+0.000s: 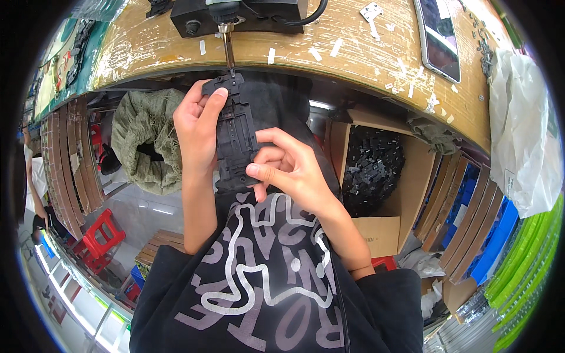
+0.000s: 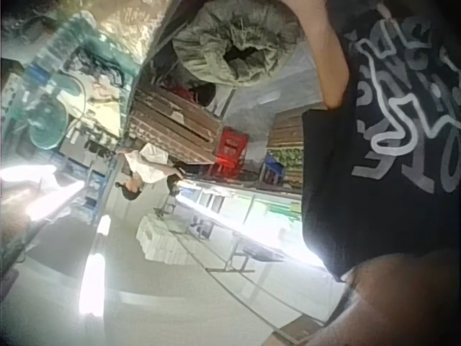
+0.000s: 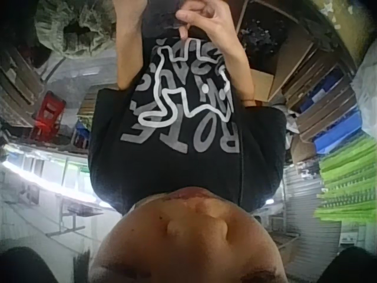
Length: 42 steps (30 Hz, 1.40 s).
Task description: The person repeatedly picks up black plastic housing components and inserts small white pins into them. They then place the components under a stationary tool on the table to press or secure the pins, before setting the finished pieces aside. The process is repeated for multiple units throughout the clip.
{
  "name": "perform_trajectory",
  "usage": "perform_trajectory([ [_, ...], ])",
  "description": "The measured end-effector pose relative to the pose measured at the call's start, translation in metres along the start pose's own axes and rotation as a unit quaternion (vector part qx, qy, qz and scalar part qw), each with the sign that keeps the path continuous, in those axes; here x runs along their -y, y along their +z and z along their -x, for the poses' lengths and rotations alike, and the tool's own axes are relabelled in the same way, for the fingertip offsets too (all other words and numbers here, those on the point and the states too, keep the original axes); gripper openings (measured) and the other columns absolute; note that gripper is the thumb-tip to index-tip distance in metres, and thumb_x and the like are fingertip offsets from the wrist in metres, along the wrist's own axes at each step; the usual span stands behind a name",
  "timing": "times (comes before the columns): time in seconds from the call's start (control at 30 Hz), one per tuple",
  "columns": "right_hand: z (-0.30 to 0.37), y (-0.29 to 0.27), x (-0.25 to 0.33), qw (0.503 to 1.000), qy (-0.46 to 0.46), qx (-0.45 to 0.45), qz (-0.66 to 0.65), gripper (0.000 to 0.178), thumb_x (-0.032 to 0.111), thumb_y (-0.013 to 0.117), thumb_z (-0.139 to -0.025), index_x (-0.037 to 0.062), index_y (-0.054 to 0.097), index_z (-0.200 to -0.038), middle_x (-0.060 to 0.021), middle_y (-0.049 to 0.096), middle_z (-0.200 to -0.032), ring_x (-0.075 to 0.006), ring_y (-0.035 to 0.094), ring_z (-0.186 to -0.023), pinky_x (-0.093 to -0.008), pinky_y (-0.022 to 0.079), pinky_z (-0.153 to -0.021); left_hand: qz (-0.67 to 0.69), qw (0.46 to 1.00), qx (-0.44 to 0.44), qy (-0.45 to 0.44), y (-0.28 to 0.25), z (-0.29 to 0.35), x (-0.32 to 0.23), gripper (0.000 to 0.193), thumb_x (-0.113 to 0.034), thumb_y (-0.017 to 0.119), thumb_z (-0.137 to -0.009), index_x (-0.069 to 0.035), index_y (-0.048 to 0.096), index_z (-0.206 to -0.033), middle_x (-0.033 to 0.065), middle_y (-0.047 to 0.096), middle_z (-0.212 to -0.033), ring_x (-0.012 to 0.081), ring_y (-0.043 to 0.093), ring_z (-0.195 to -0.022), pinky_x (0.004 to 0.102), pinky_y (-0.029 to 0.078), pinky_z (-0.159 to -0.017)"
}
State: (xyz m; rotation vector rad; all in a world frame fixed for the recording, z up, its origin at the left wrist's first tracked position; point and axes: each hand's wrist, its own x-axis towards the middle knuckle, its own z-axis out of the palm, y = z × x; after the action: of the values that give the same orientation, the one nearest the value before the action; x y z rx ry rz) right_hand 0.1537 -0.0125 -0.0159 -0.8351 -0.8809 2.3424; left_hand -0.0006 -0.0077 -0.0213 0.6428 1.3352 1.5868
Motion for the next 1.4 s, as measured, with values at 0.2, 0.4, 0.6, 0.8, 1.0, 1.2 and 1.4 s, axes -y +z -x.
perform_trajectory([
  [0.2, -0.007, -0.004, -0.004, 1.000, -0.017, 0.007, -0.003, 0.034, 0.001, 0.056, -0.078, -0.0031, 0.039, -0.107, -0.0084, 0.053, -0.067, -0.0150, 0.054, -0.051, -0.0246, 0.044, -0.045, -0.025, 1.000, -0.012, 0.000, -0.003, -0.006, 0.004, 0.011, -0.006, 0.054, -0.080, 0.003, 0.054, -0.086, 0.0010, 0.057, -0.070, 0.0010, 0.046, -0.060, 0.0158, 0.037, -0.051],
  [0.4, -0.004, 0.000, 0.003, 1.000, -0.023, 0.010, 0.000, 0.033, -0.001, 0.056, -0.078, -0.0034, 0.039, -0.107, -0.0087, 0.053, -0.067, -0.0150, 0.054, -0.050, -0.0241, 0.043, -0.045, -0.040, 0.999, -0.008, -0.008, -0.001, -0.006, -0.003, 0.011, -0.006, 0.054, -0.080, 0.002, 0.054, -0.086, 0.0003, 0.056, -0.068, 0.0006, 0.045, -0.058, 0.0159, 0.035, -0.049],
  [0.6, 0.001, 0.003, 0.008, 1.000, -0.011, -0.002, 0.000, 0.035, 0.000, 0.056, -0.078, -0.0040, 0.039, -0.108, -0.0086, 0.054, -0.067, -0.0146, 0.054, -0.051, -0.0237, 0.043, -0.045, -0.034, 0.999, -0.012, -0.018, 0.000, -0.005, -0.003, 0.011, -0.006, 0.053, -0.080, 0.002, 0.055, -0.088, -0.0002, 0.056, -0.066, 0.0002, 0.043, -0.055, 0.0162, 0.033, -0.047],
  [0.8, -0.001, 0.008, 0.016, 1.000, -0.002, -0.002, 0.009, 0.033, 0.000, 0.056, -0.078, -0.0042, 0.040, -0.107, -0.0083, 0.053, -0.066, -0.0140, 0.053, -0.050, -0.0233, 0.042, -0.045, -0.004, 0.999, -0.014, -0.039, 0.003, -0.006, -0.009, 0.012, -0.006, 0.053, -0.080, 0.003, 0.054, -0.089, 0.0000, 0.056, -0.066, 0.0002, 0.043, -0.056, 0.0161, 0.034, -0.047],
  [1.0, -0.004, 0.004, 0.009, 1.000, -0.014, -0.014, 0.007, 0.031, 0.001, 0.057, -0.078, -0.0045, 0.042, -0.105, -0.0078, 0.054, -0.065, -0.0134, 0.053, -0.049, -0.0230, 0.042, -0.045, -0.016, 1.000, -0.006, -0.025, 0.001, -0.009, -0.004, 0.012, -0.006, 0.053, -0.080, 0.003, 0.054, -0.089, -0.0001, 0.056, -0.067, 0.0004, 0.044, -0.057, 0.0159, 0.035, -0.048],
  [1.2, -0.008, -0.039, -0.017, 0.989, 0.017, -0.093, 0.116, 0.032, 0.005, 0.057, -0.078, -0.0054, 0.044, -0.105, -0.0080, 0.054, -0.065, -0.0132, 0.052, -0.048, -0.0232, 0.042, -0.043, -0.224, 0.974, 0.019, 0.019, -0.012, -0.010, 0.020, 0.018, -0.011, 0.056, -0.080, 0.001, 0.052, -0.093, 0.0023, 0.056, -0.072, 0.0037, 0.047, -0.060, 0.0179, 0.038, -0.052],
  [1.4, 0.034, -0.230, -0.107, 0.869, -0.020, -0.487, 0.090, 0.041, 0.017, 0.060, -0.077, -0.0044, 0.041, -0.107, -0.0127, 0.054, -0.070, -0.0182, 0.056, -0.050, -0.0287, 0.050, -0.047, -0.217, 0.964, -0.114, 0.107, -0.032, -0.026, -0.033, 0.015, -0.016, 0.054, -0.083, -0.002, 0.054, -0.089, 0.0011, 0.055, -0.073, 0.0036, 0.048, -0.061, 0.0159, 0.035, -0.049],
])
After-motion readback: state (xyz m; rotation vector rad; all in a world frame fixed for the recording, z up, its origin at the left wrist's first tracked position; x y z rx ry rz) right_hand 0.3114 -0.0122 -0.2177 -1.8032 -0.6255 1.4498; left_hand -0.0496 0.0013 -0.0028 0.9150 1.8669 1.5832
